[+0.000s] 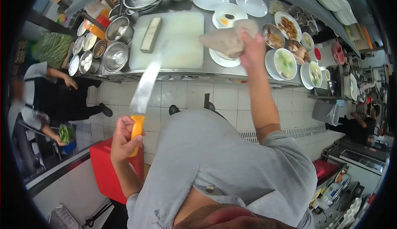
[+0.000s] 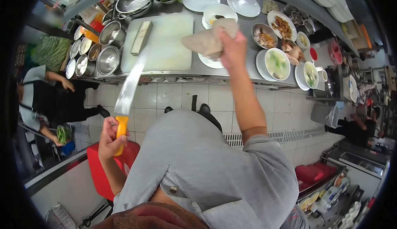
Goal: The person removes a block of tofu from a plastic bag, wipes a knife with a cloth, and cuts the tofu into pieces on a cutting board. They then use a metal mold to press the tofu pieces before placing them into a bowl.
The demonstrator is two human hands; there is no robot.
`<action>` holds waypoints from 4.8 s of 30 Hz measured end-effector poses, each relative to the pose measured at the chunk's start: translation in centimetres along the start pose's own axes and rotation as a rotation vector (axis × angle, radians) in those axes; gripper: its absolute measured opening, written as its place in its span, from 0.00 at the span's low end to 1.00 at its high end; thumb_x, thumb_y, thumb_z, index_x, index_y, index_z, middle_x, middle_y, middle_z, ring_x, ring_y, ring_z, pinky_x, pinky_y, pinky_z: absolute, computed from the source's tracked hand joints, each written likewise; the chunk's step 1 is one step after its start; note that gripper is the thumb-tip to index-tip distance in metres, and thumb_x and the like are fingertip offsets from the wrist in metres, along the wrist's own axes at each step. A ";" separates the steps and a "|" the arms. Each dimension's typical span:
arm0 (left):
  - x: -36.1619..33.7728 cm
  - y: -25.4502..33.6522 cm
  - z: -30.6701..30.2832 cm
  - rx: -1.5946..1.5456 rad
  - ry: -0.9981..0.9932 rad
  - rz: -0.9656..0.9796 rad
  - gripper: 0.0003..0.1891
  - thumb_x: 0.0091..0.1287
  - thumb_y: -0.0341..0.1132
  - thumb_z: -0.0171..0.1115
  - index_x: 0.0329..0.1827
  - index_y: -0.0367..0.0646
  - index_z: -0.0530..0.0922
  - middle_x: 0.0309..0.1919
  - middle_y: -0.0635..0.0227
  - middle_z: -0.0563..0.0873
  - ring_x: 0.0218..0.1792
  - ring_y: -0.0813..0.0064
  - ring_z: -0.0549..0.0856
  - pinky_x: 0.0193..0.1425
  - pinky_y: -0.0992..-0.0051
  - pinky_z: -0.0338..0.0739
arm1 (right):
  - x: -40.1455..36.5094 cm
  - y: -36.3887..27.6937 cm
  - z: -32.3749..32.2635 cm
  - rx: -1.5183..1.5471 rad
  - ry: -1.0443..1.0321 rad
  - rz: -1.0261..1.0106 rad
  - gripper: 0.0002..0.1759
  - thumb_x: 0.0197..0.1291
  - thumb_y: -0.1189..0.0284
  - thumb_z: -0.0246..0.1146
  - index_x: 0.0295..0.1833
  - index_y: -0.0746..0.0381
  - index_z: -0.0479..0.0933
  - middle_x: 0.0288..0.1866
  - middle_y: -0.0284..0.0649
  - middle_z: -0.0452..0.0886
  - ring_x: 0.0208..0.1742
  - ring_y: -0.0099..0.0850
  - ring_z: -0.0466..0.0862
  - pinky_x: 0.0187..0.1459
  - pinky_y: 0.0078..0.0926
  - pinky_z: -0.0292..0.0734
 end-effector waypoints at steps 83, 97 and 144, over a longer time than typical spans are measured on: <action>47.1 -4.0 -16.8 1.388 -0.275 0.365 0.33 0.52 0.32 0.75 0.66 0.44 0.79 0.59 0.50 0.81 0.59 0.50 0.84 0.64 0.59 0.80 | -7.9 9.7 12.1 -1.530 -0.206 0.309 0.36 0.71 0.72 0.61 0.83 0.48 0.63 0.41 0.55 0.87 0.43 0.54 0.87 0.50 0.46 0.79; 52.2 -7.8 -18.9 0.496 -0.210 -0.157 0.14 0.75 0.27 0.57 0.59 0.33 0.84 0.41 0.62 0.90 0.35 0.74 0.88 0.37 0.74 0.87 | -7.0 11.1 15.8 -1.766 -0.439 0.215 0.36 0.71 0.73 0.61 0.83 0.49 0.64 0.35 0.56 0.85 0.40 0.52 0.87 0.49 0.49 0.81; 54.0 -8.0 -13.6 0.687 -0.163 0.011 0.20 0.71 0.30 0.49 0.54 0.46 0.90 0.31 0.61 0.90 0.26 0.69 0.88 0.35 0.68 0.84 | -4.3 15.4 15.3 -2.175 -0.487 0.086 0.43 0.64 0.76 0.60 0.86 0.49 0.59 0.34 0.50 0.83 0.30 0.43 0.88 0.34 0.41 0.85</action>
Point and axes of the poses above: each hand's wrist, its own x-axis towards the middle knuckle, its own z-axis out of the palm, y = z × x, the point moved 4 cm from there along x, towards the middle knuckle
